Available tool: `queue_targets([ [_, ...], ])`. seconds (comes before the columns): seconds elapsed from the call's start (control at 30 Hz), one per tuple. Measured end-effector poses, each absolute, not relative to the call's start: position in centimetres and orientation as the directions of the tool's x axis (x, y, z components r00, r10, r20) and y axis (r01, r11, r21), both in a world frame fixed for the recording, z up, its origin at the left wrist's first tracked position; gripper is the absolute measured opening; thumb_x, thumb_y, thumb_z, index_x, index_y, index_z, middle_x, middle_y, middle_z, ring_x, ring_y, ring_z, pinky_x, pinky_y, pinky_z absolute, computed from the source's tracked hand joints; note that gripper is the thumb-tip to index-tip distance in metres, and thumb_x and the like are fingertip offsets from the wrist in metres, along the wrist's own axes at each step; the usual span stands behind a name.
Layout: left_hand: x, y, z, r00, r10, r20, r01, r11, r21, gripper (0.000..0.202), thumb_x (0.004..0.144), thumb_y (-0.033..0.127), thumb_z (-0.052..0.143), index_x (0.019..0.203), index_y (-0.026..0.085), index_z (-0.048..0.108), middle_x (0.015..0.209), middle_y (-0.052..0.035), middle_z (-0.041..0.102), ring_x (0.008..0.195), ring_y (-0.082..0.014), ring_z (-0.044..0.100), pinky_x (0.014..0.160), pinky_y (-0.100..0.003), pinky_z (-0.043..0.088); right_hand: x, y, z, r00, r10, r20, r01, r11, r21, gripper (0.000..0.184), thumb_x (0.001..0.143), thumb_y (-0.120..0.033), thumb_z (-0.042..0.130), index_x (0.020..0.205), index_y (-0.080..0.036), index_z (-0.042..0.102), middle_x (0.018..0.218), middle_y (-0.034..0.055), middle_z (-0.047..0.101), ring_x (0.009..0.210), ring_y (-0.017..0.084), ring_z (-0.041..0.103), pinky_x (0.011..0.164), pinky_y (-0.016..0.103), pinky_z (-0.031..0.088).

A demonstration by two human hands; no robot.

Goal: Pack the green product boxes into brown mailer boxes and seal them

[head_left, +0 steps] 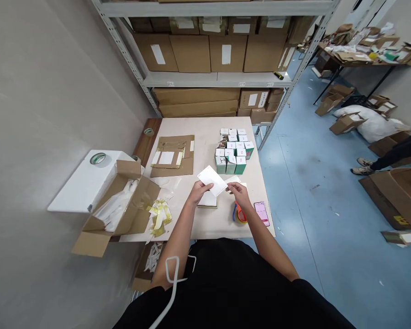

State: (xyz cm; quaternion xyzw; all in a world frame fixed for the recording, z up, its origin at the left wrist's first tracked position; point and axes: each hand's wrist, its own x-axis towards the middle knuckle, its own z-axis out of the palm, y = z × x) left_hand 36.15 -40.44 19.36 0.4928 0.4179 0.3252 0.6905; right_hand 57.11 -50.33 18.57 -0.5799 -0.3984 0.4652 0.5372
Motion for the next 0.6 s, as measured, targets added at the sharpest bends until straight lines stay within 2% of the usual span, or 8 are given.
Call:
queue_targets([
  [0.1,35.6,-40.6,20.6,0.448,0.861,-0.243,-0.010,0.277,0.961,0.067,0.064,0.059,0.093,0.108,0.010,0.079,0.115,-0.0176,0.080,0.109,-0.0351,0.074,0.099,-0.048,0.057,57.2,-50.4,19.8,0.200,0.972,-0.121,-0.063,-0.111,-0.992,0.026,0.088,-0.046,0.065,0.093,-0.022,0.074,0.091,0.0064,0.079,0.085,0.021,0.073,0.076,0.033,0.054],
  [0.3,35.2,-40.7,22.7,0.489,0.841,-0.232,0.041,0.244,0.969,0.064,0.063,0.058,0.094,0.104,0.011,0.081,0.107,-0.0153,0.082,0.108,-0.0351,0.074,0.099,-0.048,0.057,57.0,-51.1,22.0,0.176,0.974,-0.142,-0.084,-0.129,-0.988,0.020,0.081,-0.040,0.070,0.085,-0.021,0.072,0.086,0.0051,0.079,0.073,0.018,0.070,0.068,0.030,0.051],
  [0.6,35.6,-41.3,24.1,0.504,0.834,-0.224,0.051,0.230,0.972,0.058,0.062,0.055,0.095,0.100,0.012,0.081,0.104,-0.0144,0.082,0.103,-0.0338,0.074,0.098,-0.048,0.056,57.1,-51.8,22.8,0.187,0.970,-0.156,-0.148,-0.129,-0.981,0.014,0.075,-0.037,0.075,0.078,-0.023,0.072,0.079,0.0032,0.078,0.071,0.018,0.068,0.070,0.033,0.052],
])
